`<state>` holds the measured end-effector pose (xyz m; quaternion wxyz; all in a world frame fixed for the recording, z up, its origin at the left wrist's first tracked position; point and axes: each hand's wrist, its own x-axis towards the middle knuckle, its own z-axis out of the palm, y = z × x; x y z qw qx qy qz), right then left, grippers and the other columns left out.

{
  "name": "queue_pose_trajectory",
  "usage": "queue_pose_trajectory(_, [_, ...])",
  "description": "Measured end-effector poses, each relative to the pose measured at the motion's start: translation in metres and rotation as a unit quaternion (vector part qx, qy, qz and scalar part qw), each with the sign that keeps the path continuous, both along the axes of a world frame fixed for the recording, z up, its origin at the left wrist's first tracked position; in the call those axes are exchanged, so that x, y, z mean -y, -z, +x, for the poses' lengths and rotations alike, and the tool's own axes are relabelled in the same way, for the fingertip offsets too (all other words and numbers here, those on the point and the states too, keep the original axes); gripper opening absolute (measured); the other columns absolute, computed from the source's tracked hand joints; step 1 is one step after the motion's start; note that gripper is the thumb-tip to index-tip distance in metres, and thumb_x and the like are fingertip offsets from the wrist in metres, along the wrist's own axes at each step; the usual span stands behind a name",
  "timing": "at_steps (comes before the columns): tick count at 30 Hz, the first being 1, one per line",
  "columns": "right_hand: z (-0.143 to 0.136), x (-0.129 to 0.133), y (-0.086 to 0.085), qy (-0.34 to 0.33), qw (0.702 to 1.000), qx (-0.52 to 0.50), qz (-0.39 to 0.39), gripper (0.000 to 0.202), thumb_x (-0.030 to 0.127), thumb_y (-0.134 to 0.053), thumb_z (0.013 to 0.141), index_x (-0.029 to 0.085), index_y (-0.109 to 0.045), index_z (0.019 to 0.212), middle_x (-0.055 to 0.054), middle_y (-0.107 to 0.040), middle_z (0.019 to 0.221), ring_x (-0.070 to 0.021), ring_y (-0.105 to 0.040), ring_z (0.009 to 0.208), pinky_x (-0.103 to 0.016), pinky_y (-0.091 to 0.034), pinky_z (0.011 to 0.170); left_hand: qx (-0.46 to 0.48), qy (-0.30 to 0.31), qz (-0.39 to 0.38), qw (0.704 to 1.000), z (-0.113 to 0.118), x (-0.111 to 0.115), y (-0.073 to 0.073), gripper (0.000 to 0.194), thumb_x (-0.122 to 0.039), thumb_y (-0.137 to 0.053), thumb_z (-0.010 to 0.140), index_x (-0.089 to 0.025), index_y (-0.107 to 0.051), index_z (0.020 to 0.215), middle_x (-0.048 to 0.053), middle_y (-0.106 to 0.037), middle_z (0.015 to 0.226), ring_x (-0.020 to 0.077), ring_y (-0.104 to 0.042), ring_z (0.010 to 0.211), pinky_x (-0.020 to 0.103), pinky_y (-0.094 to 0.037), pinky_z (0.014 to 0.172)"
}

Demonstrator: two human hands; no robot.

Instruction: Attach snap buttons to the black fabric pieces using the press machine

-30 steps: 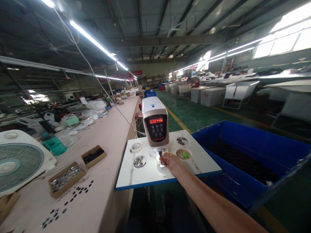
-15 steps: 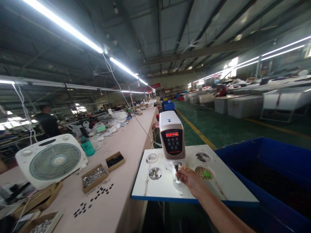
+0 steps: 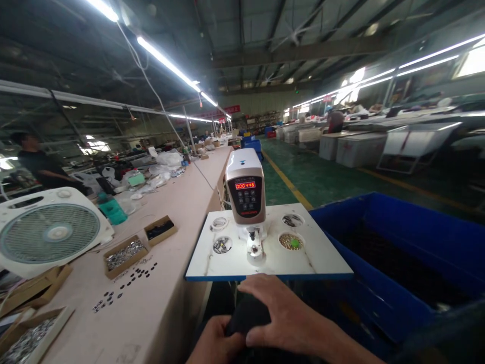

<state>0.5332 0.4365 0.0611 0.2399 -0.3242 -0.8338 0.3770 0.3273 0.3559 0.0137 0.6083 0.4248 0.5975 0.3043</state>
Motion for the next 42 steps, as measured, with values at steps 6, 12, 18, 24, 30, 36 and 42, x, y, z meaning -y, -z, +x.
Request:
queue_pose_trajectory(6, [-0.002, 0.001, 0.017, 0.004, 0.990, 0.083, -0.110, 0.059, 0.033, -0.086, 0.065, 0.029, -0.070, 0.122, 0.000, -0.072, 0.113, -0.0240, -0.064, 0.104, -0.030, -0.044, 0.090, 0.071, 0.123, 0.060, 0.988, 0.010, -0.042, -0.006, 0.020, -0.030, -0.066, 0.077, -0.011, -0.068, 0.075, -0.002, -0.054, 0.061, 0.0078, -0.042, 0.053, 0.020, -0.029, 0.052])
queue_pose_trajectory(12, [0.012, -0.020, 0.033, 0.020, 0.966, 0.091, -0.243, 0.031, 0.035, -0.087, 0.060, 0.018, -0.073, 0.082, 0.006, -0.062, 0.069, -0.0132, -0.056, 0.065, -0.020, -0.031, 0.050, 0.154, 0.176, 0.026, 0.972, -0.003, -0.058, 0.013, 0.039, -0.046, -0.079, 0.075, -0.009, -0.074, 0.085, 0.001, -0.057, 0.068, 0.0071, -0.042, 0.057, 0.021, -0.027, 0.054])
queue_pose_trajectory(18, [0.018, -0.032, 0.049, -0.002, 0.953, 0.048, -0.300, 0.029, 0.039, -0.083, 0.067, 0.015, -0.069, 0.077, 0.006, -0.054, 0.063, -0.0092, -0.046, 0.058, -0.020, -0.028, 0.050, 0.159, 0.147, -0.041, 0.975, -0.001, -0.066, 0.011, 0.043, -0.043, -0.086, 0.068, -0.009, -0.076, 0.091, 0.004, -0.064, 0.073, 0.0091, -0.051, 0.058, 0.022, -0.036, 0.059])
queue_pose_trajectory(24, [0.016, -0.055, 0.051, 0.029, 0.925, -0.062, -0.374, 0.039, 0.051, -0.075, 0.077, 0.014, -0.067, 0.085, 0.003, -0.058, 0.068, -0.0110, -0.047, 0.061, -0.022, -0.034, 0.055, 0.147, 0.120, -0.064, 0.980, 0.001, -0.106, 0.003, 0.037, -0.042, -0.084, 0.068, -0.011, -0.073, 0.086, 0.002, -0.065, 0.069, 0.0075, -0.049, 0.054, 0.020, -0.034, 0.055])
queue_pose_trajectory(30, [0.001, -0.089, 0.052, 0.109, 0.956, -0.057, -0.267, 0.036, 0.050, -0.062, 0.089, 0.015, -0.071, 0.092, -0.003, -0.069, 0.082, -0.0185, -0.060, 0.075, -0.026, -0.042, 0.065, 0.045, 0.134, -0.006, 0.990, -0.005, -0.158, 0.003, 0.032, -0.041, -0.074, 0.072, -0.013, -0.071, 0.090, 0.000, -0.066, 0.069, 0.0100, -0.051, 0.056, 0.022, -0.034, 0.056])
queue_pose_trajectory(36, [-0.009, -0.126, 0.055, 0.166, 0.972, 0.003, -0.167, 0.030, 0.043, -0.056, 0.091, 0.016, -0.071, 0.089, -0.004, -0.072, 0.084, -0.0228, -0.065, 0.081, -0.029, -0.043, 0.069, -0.018, 0.126, 0.047, 0.991, -0.004, -0.199, 0.006, 0.030, -0.038, -0.069, 0.072, -0.014, -0.071, 0.090, 0.000, -0.065, 0.070, 0.0127, -0.052, 0.060, 0.025, -0.035, 0.057])
queue_pose_trajectory(42, [-0.011, -0.149, 0.065, 0.170, 0.982, 0.035, -0.081, 0.030, 0.040, -0.053, 0.093, 0.017, -0.070, 0.087, -0.005, -0.074, 0.086, -0.0228, -0.066, 0.082, -0.029, -0.042, 0.070, -0.042, 0.139, 0.082, 0.986, -0.001, -0.218, 0.005, 0.030, -0.039, -0.065, 0.074, -0.013, -0.070, 0.087, 0.000, -0.064, 0.071, 0.0131, -0.051, 0.062, 0.026, -0.035, 0.059])
